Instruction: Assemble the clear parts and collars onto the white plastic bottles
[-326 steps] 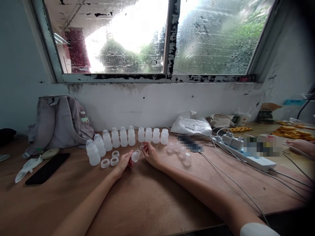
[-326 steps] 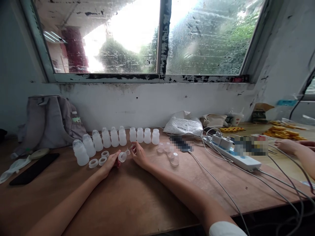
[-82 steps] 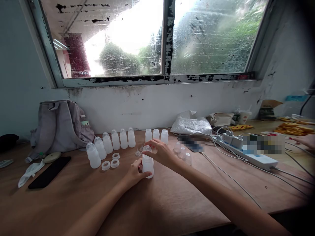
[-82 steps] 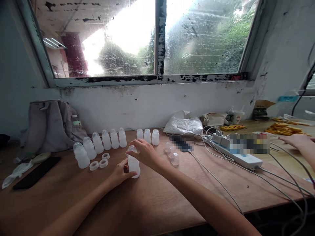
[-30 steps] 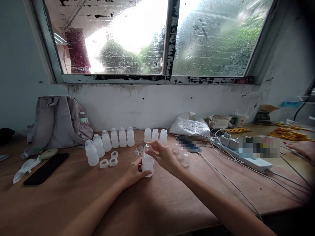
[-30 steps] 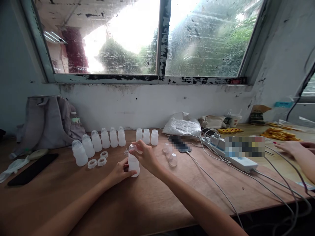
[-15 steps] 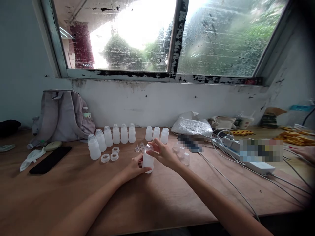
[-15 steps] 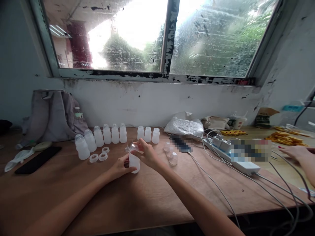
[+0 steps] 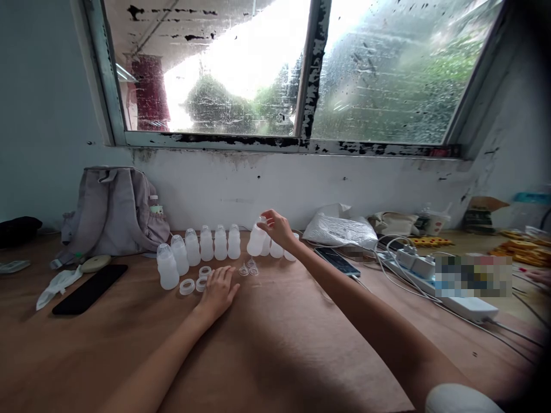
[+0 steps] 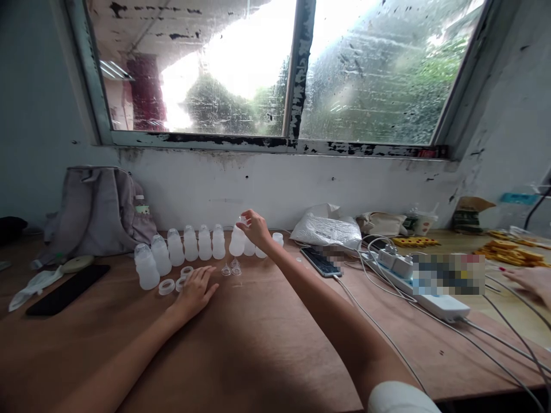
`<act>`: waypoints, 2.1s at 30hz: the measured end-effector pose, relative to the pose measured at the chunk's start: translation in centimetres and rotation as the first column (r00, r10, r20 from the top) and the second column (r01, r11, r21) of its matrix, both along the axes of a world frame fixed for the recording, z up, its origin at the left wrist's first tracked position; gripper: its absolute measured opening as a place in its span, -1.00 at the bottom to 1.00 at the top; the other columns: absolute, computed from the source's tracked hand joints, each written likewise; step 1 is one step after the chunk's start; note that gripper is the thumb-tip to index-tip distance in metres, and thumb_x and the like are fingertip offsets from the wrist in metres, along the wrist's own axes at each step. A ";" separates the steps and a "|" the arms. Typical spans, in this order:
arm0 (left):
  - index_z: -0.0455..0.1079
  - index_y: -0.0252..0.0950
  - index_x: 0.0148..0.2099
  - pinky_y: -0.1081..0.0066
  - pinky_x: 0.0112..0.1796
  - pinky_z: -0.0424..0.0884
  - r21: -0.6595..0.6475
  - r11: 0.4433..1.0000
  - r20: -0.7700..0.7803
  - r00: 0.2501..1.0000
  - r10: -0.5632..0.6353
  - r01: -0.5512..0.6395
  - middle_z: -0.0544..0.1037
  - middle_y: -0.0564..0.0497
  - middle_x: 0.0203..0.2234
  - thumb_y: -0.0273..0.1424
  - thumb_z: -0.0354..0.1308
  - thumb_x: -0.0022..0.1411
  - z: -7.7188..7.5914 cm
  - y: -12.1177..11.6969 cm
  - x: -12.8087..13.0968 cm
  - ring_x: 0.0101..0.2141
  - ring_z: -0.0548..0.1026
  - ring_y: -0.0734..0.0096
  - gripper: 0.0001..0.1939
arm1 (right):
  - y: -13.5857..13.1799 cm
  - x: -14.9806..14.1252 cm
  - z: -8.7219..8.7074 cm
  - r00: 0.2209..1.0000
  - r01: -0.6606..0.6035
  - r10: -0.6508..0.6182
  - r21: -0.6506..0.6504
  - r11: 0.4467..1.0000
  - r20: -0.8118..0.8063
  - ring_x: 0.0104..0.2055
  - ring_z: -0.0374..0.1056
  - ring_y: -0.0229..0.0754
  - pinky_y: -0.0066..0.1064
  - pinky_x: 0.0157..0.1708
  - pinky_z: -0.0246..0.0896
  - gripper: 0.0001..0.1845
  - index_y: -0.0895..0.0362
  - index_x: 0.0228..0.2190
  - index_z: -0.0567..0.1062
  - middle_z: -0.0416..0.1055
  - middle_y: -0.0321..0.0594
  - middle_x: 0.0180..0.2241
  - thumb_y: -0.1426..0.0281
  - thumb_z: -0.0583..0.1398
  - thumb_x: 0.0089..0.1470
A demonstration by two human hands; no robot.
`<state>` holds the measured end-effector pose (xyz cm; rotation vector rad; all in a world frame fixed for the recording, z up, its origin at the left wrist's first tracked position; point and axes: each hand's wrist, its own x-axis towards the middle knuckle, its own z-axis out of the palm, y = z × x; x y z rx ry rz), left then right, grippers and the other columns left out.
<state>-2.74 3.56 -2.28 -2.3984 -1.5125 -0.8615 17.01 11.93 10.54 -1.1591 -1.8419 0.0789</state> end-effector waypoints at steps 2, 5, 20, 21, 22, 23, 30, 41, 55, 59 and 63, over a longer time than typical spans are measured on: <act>0.14 -0.34 0.06 0.10 -0.01 0.05 0.027 0.988 -0.066 0.986 0.151 -0.149 0.30 -0.18 -0.03 -0.30 -0.07 0.16 -0.5 0.9 -1.1 -0.02 0.21 0.15 -0.58 | 2.1 -1.3 -0.3 0.998 0.043 -0.043 -0.018 0.999 0.040 -0.35 0.30 -0.26 -0.44 -0.35 0.19 -0.74 0.15 -0.25 0.32 0.36 -0.17 -0.27 0.39 0.16 -0.07; 0.14 -0.37 0.07 0.06 -0.01 0.00 0.042 0.954 -0.107 0.948 0.299 -0.296 0.29 -0.23 -0.02 -0.28 -0.10 0.18 -0.9 2.0 -2.6 0.00 0.18 0.11 -0.56 | 4.5 -3.0 -1.7 0.996 0.056 -0.054 -0.037 0.998 0.074 -0.29 0.29 -0.22 -0.41 -0.31 0.16 -0.75 0.17 -0.25 0.33 0.36 -0.13 -0.26 0.43 0.15 -0.06; 0.20 -0.29 0.02 0.19 -0.10 0.10 -0.057 0.975 -0.140 0.969 0.206 -0.215 0.38 -0.14 -0.11 -0.35 -0.16 0.20 -0.9 2.0 -2.8 -0.11 0.30 0.17 -0.65 | 5.9 -2.7 -4.4 0.981 0.027 -0.015 -0.058 0.998 0.193 -0.23 0.29 -0.17 -0.41 -0.29 0.13 -0.63 0.11 -0.12 0.28 0.33 -0.13 -0.16 0.42 0.13 -0.03; 0.22 -0.28 0.00 0.18 -0.09 0.09 -0.038 0.980 -0.135 0.973 0.186 -0.193 0.40 -0.12 -0.13 -0.37 -0.15 0.20 -0.9 1.8 -2.6 -0.12 0.31 0.18 -0.67 | 5.4 -2.6 -4.4 0.982 0.028 -0.021 -0.034 0.999 0.185 -0.21 0.28 -0.18 -0.42 -0.27 0.12 -0.61 0.11 -0.08 0.23 0.30 -0.12 -0.12 0.42 0.10 0.00; 0.24 -0.27 -0.03 0.17 -0.08 0.07 -0.022 0.984 -0.130 0.977 0.170 -0.174 0.41 -0.11 -0.16 -0.38 -0.14 0.20 -0.8 1.7 -2.5 -0.13 0.31 0.19 -0.69 | 4.8 -2.6 -4.6 0.984 0.036 -0.033 -0.010 0.999 0.175 -0.19 0.26 -0.19 -0.42 -0.25 0.11 -0.61 0.12 -0.05 0.19 0.27 -0.11 -0.10 0.41 0.06 0.03; 0.26 -0.26 -0.05 0.16 -0.07 0.05 -0.010 0.988 -0.126 0.980 0.154 -0.157 0.42 -0.10 -0.18 -0.37 -0.13 0.19 -0.8 1.6 -2.3 -0.15 0.32 0.20 -0.70 | 4.0 -2.5 -5.0 0.985 0.049 -0.050 0.009 0.999 0.163 -0.18 0.25 -0.19 -0.41 -0.24 0.11 -0.62 0.14 -0.04 0.17 0.26 -0.09 -0.10 0.41 0.01 0.07; 0.26 -0.26 -0.06 0.23 -0.11 0.14 0.030 0.999 -0.017 1.000 0.011 -0.010 0.43 -0.07 -0.23 -0.30 -0.04 0.15 -0.1 0.7 -1.1 -0.19 0.33 0.23 -0.68 | -1.2 -1.1 -11.4 0.929 0.147 -0.109 -0.083 0.986 0.353 -0.28 0.25 -0.15 -0.37 -0.29 0.09 -0.75 0.17 -0.32 0.30 0.32 -0.14 -0.35 0.25 0.04 0.04; 0.22 -0.25 -0.03 0.26 -0.15 0.24 0.164 0.963 0.073 0.971 -0.227 0.213 0.41 -0.07 -0.19 -0.27 -0.07 0.17 1.3 -1.0 0.4 -0.19 0.35 0.26 -0.67 | -6.5 -1.4 -12.8 0.849 -0.334 0.333 -0.071 0.940 0.410 -0.21 0.21 -0.15 -0.34 -0.22 0.10 -0.83 0.12 -0.36 0.39 0.32 -0.19 -0.27 0.43 0.16 -0.11; 0.29 -0.25 -0.17 0.29 -0.23 0.22 0.059 0.978 -0.044 0.979 -0.200 0.202 0.40 -0.05 -0.33 -0.24 0.03 0.06 1.4 -1.6 0.7 -0.28 0.34 0.24 -0.71 | -6.5 -1.5 -13.9 0.919 -0.246 0.250 -0.052 0.968 0.306 -0.25 0.25 -0.14 -0.34 -0.23 0.14 -0.66 0.16 -0.27 0.38 0.40 -0.16 -0.35 0.64 0.02 -0.12; 0.30 -0.25 -0.23 0.30 -0.25 0.21 -0.002 0.985 -0.096 0.981 -0.172 0.172 0.40 -0.03 -0.37 -0.20 0.06 0.04 1.1 -1.5 0.7 -0.30 0.33 0.24 -0.72 | -7.0 -1.7 -13.6 0.892 -0.245 0.245 -0.049 0.968 0.379 -0.26 0.24 -0.13 -0.33 -0.23 0.12 -0.69 0.15 -0.27 0.38 0.39 -0.15 -0.34 0.61 0.00 -0.08; 0.29 -0.25 -0.21 0.30 -0.25 0.20 -0.008 0.985 -0.108 0.979 -0.170 0.170 0.38 -0.04 -0.33 -0.10 0.08 -0.01 1.1 -1.5 0.8 -0.27 0.32 0.22 -0.62 | -6.8 -1.7 -13.8 0.886 -0.236 0.234 -0.047 0.971 0.401 -0.26 0.23 -0.13 -0.33 -0.24 0.12 -0.72 0.17 -0.29 0.37 0.39 -0.14 -0.36 0.60 -0.01 -0.06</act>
